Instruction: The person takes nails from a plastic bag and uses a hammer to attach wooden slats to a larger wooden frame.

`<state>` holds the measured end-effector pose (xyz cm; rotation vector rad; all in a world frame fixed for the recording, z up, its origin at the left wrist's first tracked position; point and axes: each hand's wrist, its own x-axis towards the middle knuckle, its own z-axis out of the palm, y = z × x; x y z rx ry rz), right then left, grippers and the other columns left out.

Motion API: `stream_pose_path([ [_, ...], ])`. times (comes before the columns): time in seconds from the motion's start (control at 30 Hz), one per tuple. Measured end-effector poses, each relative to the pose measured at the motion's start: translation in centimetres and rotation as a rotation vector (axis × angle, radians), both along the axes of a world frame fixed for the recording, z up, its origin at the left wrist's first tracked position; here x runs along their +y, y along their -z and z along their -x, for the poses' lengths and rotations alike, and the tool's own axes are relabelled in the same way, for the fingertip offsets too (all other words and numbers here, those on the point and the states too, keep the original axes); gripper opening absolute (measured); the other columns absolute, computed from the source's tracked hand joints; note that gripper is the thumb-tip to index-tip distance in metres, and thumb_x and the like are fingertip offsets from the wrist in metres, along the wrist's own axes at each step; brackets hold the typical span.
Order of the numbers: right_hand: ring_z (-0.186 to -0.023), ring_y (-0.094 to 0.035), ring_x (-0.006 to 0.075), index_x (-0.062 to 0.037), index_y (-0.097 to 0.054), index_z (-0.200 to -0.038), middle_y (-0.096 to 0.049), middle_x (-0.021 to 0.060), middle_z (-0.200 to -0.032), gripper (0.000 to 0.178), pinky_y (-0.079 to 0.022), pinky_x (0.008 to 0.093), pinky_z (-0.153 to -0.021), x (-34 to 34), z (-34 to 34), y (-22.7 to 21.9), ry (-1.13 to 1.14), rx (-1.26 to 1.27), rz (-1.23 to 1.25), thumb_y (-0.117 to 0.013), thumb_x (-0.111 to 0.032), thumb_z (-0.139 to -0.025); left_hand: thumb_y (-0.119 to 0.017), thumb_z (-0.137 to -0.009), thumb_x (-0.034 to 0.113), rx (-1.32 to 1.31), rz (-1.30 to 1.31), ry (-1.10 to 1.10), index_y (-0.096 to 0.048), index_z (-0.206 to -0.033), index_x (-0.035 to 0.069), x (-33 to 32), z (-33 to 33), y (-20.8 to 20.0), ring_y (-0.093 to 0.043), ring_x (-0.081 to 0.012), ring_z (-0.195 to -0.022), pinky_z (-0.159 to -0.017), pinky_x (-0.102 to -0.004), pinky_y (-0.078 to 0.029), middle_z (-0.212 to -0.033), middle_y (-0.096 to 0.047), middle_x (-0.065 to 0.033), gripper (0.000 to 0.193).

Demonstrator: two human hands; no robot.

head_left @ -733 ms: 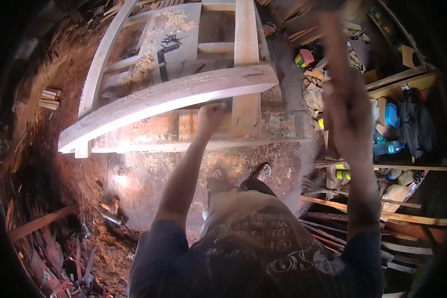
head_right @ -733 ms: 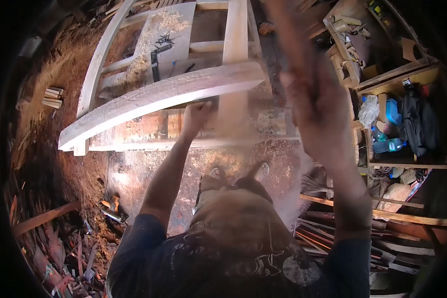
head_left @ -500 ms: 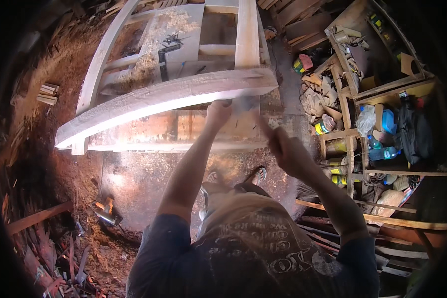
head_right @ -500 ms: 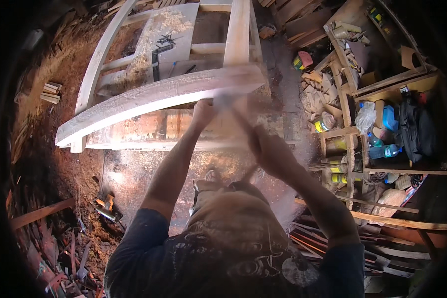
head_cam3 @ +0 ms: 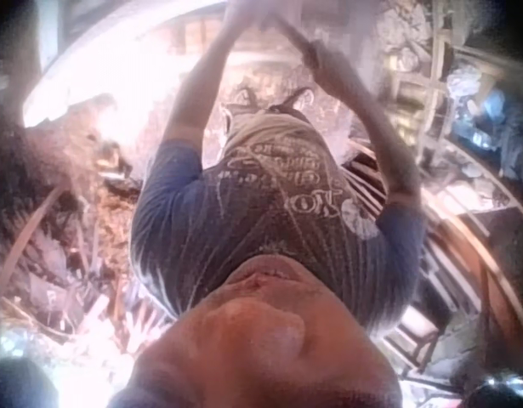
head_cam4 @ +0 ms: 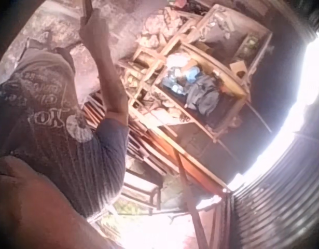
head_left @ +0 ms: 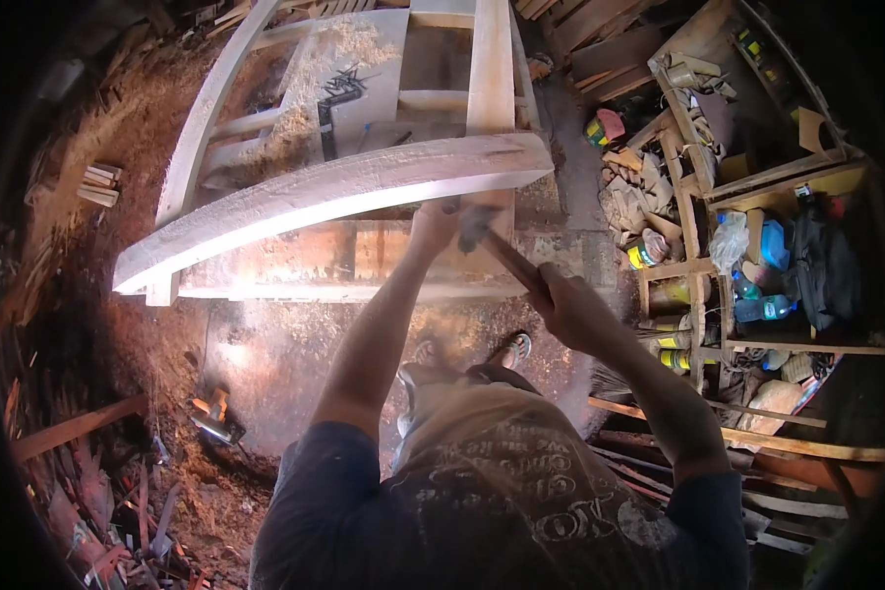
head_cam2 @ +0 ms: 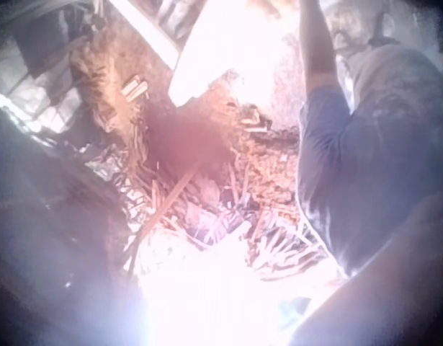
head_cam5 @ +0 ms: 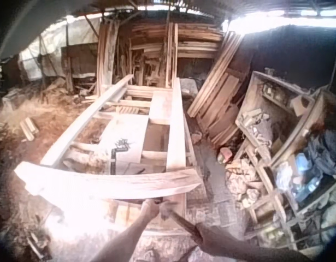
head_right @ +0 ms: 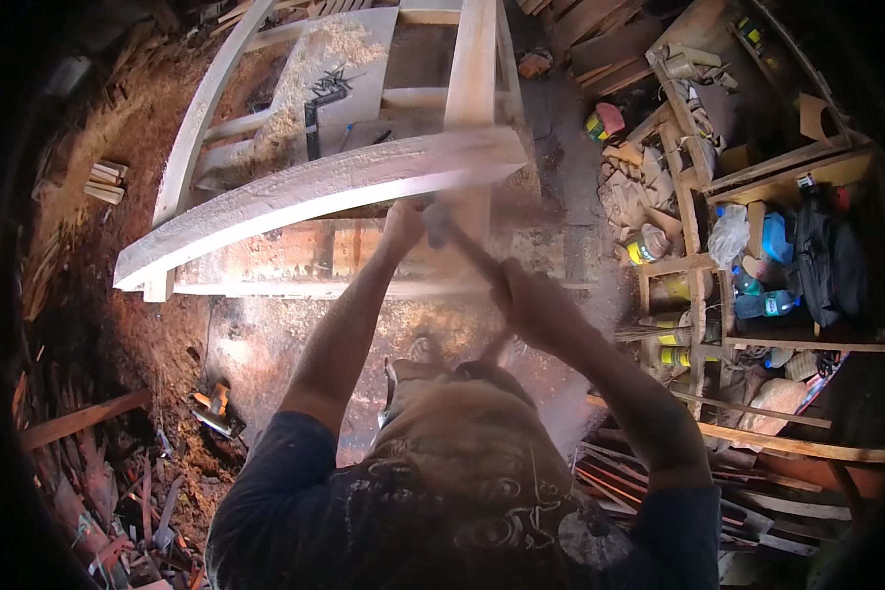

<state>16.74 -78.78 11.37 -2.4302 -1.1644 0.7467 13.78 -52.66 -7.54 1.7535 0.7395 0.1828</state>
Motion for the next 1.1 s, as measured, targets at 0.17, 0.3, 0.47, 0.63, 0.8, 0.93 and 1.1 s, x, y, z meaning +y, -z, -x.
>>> stream_pose_path([
  [0.17,-0.076,-0.066,0.0482,-0.0014,-0.051,-0.108,-0.067,0.0262,-0.082,0.021,-0.049,0.0517,-0.063,-1.3,0.2,-5.0,0.103,-0.061,-0.137,-0.06,-0.018,-0.098,-0.072,-0.092,0.035,-0.025,-0.036,-0.031,-0.069,-0.105,-0.001,-0.1,4.2,0.0,-0.065,-0.019,-0.073,-0.065,-0.0358,-0.052,-0.086,-0.071,-0.0111,0.038],
  [0.3,-0.062,-0.064,0.0339,-0.0011,-0.055,-0.108,-0.064,0.0181,-0.074,0.023,-0.046,0.0456,-0.056,-5.7,-2.2,-3.4,0.341,0.059,-0.308,-0.062,-0.02,-0.098,-0.056,-0.103,0.021,-0.255,0.888,-0.227,-0.06,-0.105,0.007,-2.1,9.3,-3.2,-0.047,-0.0132,-0.061,-0.056,-0.0297,-0.041,-0.077,-0.057,-0.0017,0.015],
  [0.47,-0.055,-0.054,0.0117,-0.0026,-0.057,-0.108,-0.057,0.0041,-0.07,0.021,-0.044,0.0335,-0.048,-8.2,-7.2,0.2,0.602,0.478,-0.372,-0.062,-0.021,-0.099,-0.053,-0.103,0.021,-0.407,1.141,-0.364,-0.06,-0.102,0.006,-3.7,13.3,-6.4,-0.05,-0.0147,-0.072,-0.065,-0.0297,-0.041,-0.081,-0.057,-0.003,0.016],
  [0.63,-0.051,-0.053,0.0106,-0.007,-0.056,-0.11,-0.055,-0.0005,-0.069,0.022,-0.045,0.0275,-0.045,-5.4,-18.5,4.6,0.635,0.672,-0.353,-0.061,-0.027,-0.102,-0.06,-0.1,0.02,-0.602,1.062,-0.516,-0.064,-0.103,0.005,-4.2,9.1,-9.5,-0.057,-0.014,-0.077,-0.069,-0.0293,-0.044,-0.086,-0.061,-0.0019,0.015],
  [0.8,-0.056,-0.053,0.0098,-0.0044,-0.057,-0.112,-0.055,-0.001,-0.072,0.025,-0.044,0.0282,-0.047,-3.1,-20.1,6.1,0.224,0.691,-0.191,-0.059,-0.028,-0.103,-0.058,-0.101,0.019,-0.659,0.913,-0.724,-0.064,-0.102,0.005,-5.1,3.3,-12.2,-0.049,-0.0127,-0.066,-0.063,-0.0292,-0.041,-0.079,-0.059,-0.0007,0.015],
  [0.93,-0.104,-0.06,0.0202,-0.0003,-0.058,-0.126,-0.058,0.0213,-0.125,0.031,-0.05,0.0395,-0.082,-6.1,-21.0,7.8,-0.183,0.763,-0.113,-0.052,-0.016,-0.099,-0.057,-0.1,0.015,-0.607,0.727,-0.786,-0.062,-0.099,0.004,-7.4,-0.7,-14.1,-0.038,-0.0083,-0.054,-0.051,-0.026,-0.032,-0.072,-0.052,0.0005,0.012],
  [1.1,-0.058,-0.051,0.0083,-0.0052,-0.057,-0.109,-0.056,-0.0003,-0.072,0.024,-0.042,0.027,-0.053,-7.7,-25.3,8.1,-0.492,0.462,-0.44,-0.06,-0.028,-0.103,-0.064,-0.097,0.015,-0.313,0.137,-0.796,-0.065,-0.098,-0.001,-10.2,-6.7,-14.3,-0.036,-0.003,-0.048,-0.045,-0.0214,-0.028,-0.07,-0.054,0.0007,0.016],
])
